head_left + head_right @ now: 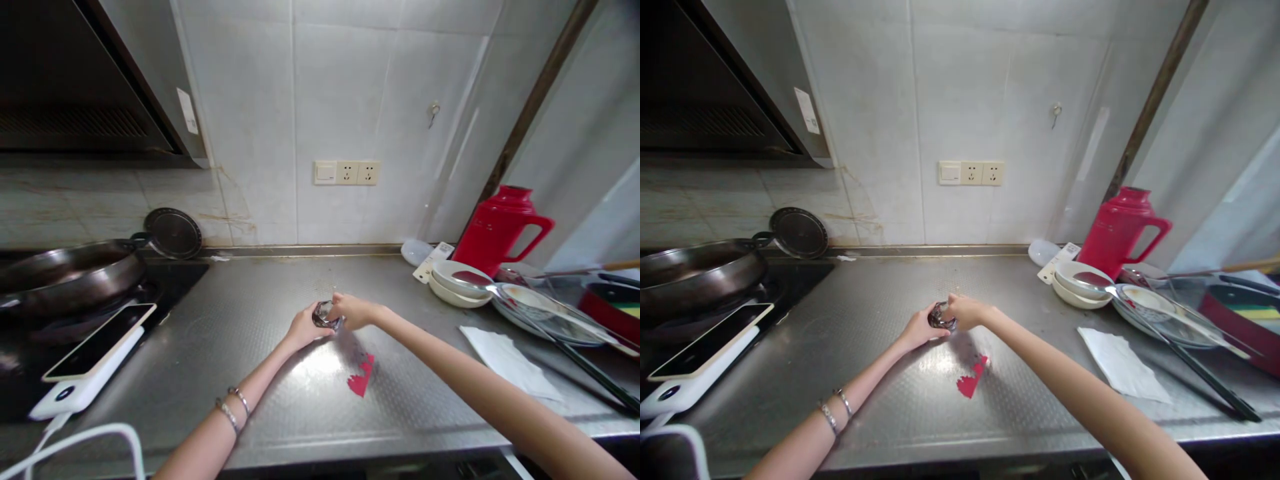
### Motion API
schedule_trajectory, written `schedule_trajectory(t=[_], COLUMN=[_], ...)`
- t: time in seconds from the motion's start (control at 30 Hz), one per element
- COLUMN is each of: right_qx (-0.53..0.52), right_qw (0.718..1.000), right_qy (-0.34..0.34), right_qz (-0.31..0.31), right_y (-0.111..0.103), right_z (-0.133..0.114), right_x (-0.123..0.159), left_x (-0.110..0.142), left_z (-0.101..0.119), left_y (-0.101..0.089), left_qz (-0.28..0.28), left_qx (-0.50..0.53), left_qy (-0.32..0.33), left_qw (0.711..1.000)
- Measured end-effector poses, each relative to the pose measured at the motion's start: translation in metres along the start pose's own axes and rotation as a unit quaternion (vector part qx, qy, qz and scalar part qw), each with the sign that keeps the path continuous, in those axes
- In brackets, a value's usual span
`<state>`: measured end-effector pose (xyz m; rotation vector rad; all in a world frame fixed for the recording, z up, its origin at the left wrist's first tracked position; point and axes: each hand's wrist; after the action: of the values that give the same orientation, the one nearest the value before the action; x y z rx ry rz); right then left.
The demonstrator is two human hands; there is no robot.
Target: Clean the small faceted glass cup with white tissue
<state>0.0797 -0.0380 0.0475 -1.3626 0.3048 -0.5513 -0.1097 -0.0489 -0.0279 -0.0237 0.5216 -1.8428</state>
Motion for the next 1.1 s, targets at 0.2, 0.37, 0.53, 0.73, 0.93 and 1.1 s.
schedule_trajectory(t=[0.2,0.37,0.53,0.73,0.93,1.1], right_qx=[0.078,0.104,0.076,0.0,-0.008,0.056], right_qw=[0.997,0.994,0.996,0.999,0.999,0.996], right_qy=[-0.005,0.029,0.035,0.046,0.038,0.046], right_qz=[0.001,0.005,0.004,0.022,-0.035,-0.048], right_y=[-0.006,-0.006,-0.005,-0.002,-0.015,-0.021], right_z=[-0.008,-0.008,-0.01,-0.013,-0.014,-0.023], right_x=[-0.015,-0.006,0.007,0.019,0.009,-0.01], left_x=[-0.002,-0.002,-0.001,-0.001,-0.001,-0.002], left_z=[-0.004,-0.003,-0.002,-0.001,-0.003,-0.004], left_y=[0.001,0.001,0.0,0.0,0.0,0.0], left_qz=[-0.016,-0.009,-0.01,-0.006,-0.009,-0.02], left_qx=[0.023,0.01,-0.006,-0.013,-0.025,-0.007], left_qy=[0.01,0.016,0.01,0.007,0.007,0.015], left_qw=[1.0,1.0,1.0,1.0,1.0,1.0])
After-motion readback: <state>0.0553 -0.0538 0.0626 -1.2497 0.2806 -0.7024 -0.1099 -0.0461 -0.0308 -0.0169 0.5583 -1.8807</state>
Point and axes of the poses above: each hand's wrist, its own x-axis away from the middle knuckle, its own y-axis out of the palm, z = x × y, and after that the axes turned 13 degrees about x, right-handed
